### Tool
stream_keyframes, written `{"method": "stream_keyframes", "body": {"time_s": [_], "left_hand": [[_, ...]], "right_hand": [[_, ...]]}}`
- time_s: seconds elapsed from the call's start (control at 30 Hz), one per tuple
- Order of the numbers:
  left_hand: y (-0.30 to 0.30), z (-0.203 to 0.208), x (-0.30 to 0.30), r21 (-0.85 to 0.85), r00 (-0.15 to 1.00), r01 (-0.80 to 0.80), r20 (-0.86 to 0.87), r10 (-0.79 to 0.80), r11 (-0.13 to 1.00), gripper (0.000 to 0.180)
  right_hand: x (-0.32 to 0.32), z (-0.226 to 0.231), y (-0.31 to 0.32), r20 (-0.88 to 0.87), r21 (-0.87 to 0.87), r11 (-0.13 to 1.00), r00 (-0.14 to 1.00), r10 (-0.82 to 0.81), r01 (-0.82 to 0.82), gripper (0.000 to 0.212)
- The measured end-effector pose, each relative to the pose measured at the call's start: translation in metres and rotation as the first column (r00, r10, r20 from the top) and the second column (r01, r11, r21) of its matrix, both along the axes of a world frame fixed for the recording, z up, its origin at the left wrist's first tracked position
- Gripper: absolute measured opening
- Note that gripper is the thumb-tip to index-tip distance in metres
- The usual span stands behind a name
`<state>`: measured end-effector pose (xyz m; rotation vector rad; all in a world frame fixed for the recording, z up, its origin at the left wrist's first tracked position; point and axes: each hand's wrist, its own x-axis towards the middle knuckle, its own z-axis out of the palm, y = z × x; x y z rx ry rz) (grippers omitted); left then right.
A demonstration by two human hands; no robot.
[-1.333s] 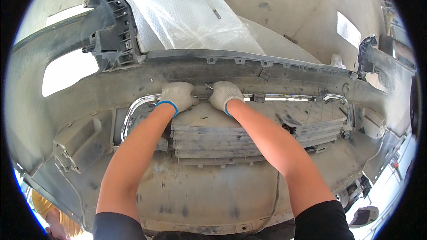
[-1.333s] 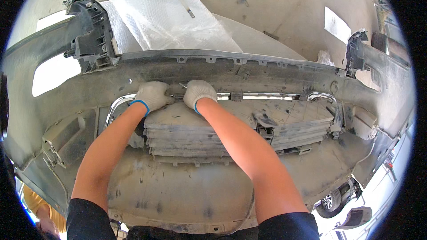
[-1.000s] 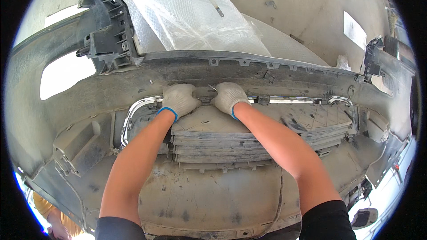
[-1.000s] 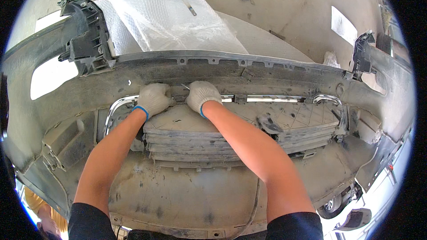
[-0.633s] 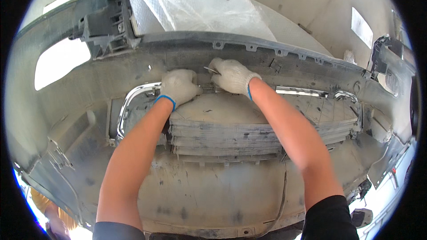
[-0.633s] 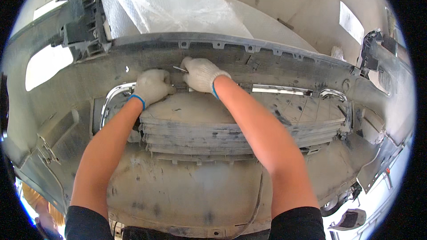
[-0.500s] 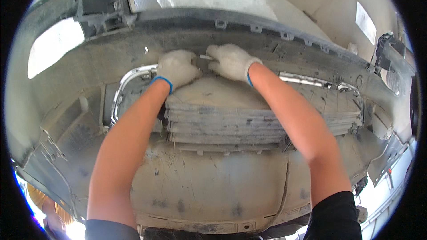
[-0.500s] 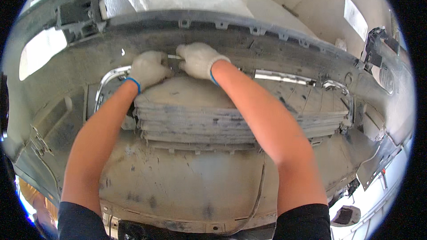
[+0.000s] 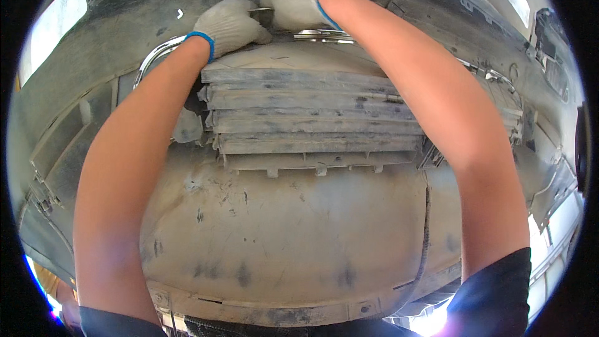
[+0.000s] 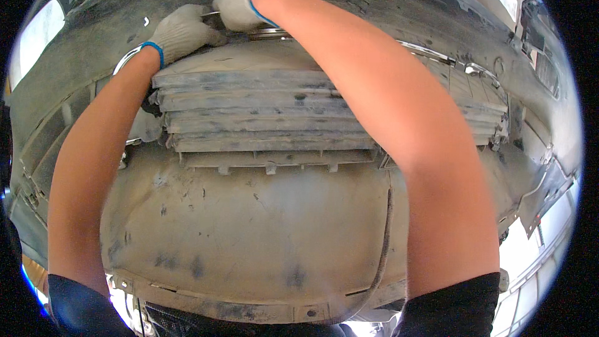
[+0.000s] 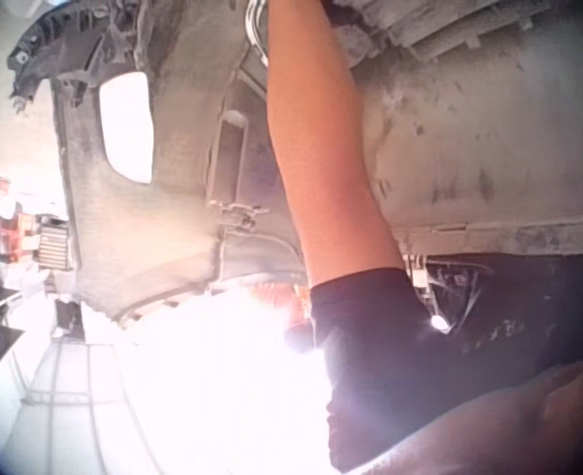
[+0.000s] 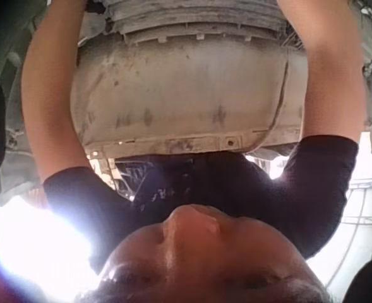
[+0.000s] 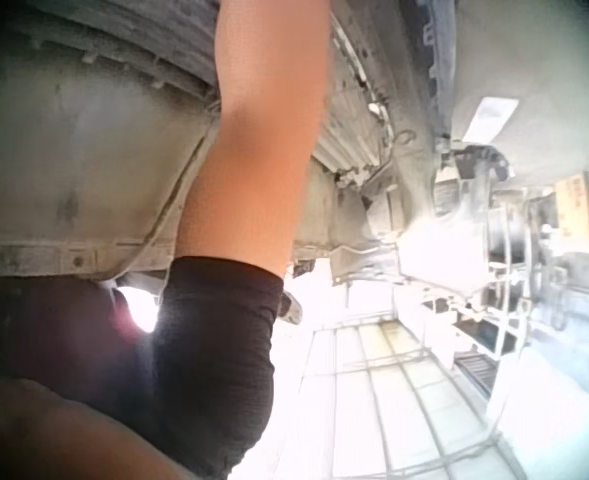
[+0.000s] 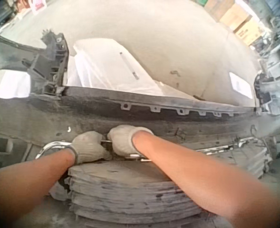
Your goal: The person aligns and secures a metal bracket onto a large plastic car bumper using a screwdriver. They repeatedly reposition the bumper and insert screws to fasten the bracket in place.
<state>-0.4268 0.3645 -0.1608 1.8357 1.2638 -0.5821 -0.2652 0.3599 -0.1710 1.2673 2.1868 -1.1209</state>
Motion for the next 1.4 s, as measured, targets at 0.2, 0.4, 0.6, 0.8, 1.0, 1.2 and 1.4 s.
{"method": "stream_keyframes", "body": {"time_s": [0.2,0.4,0.6,0.8,1.0,1.2,1.4], "left_hand": [[-0.005,0.004,0.003,0.033,0.999,-0.017,-0.046,0.019,0.999,0.048],[-0.004,0.004,0.003,0.074,0.999,0.033,-0.035,-0.030,0.997,0.045],[-0.004,-0.003,0.002,0.103,0.998,0.051,-0.050,-0.046,0.993,0.038],[-0.004,-0.010,-0.002,0.100,0.998,0.042,-0.046,-0.038,0.994,0.034],[-0.004,-0.008,-0.002,0.093,0.997,0.072,-0.048,-0.068,0.993,0.035],[-0.005,-0.007,-0.001,0.073,0.999,0.029,-0.033,-0.027,0.997,0.036],[-0.005,-0.008,0.000,0.064,0.998,0.048,-0.038,-0.046,0.997,0.037]], "right_hand": [[-0.010,0.000,0.001,0.062,-0.124,0.989,0.995,-0.079,0.086,0.024],[0.001,0.005,-0.017,0.084,0.164,0.985,0.996,0.045,-0.058,0.027],[0.017,0.015,-0.027,0.028,0.303,0.923,0.970,0.242,-0.239,0.030],[0.008,0.009,-0.026,0.045,0.300,0.919,0.966,0.254,-0.256,0.026],[0.005,0.006,-0.020,0.063,0.275,0.913,0.953,0.296,-0.302,0.023],[0.003,0.005,-0.023,0.082,0.263,0.921,0.958,0.276,-0.288,0.022],[0.004,0.006,-0.028,0.083,0.257,0.922,0.957,0.278,-0.290,0.024]]}}
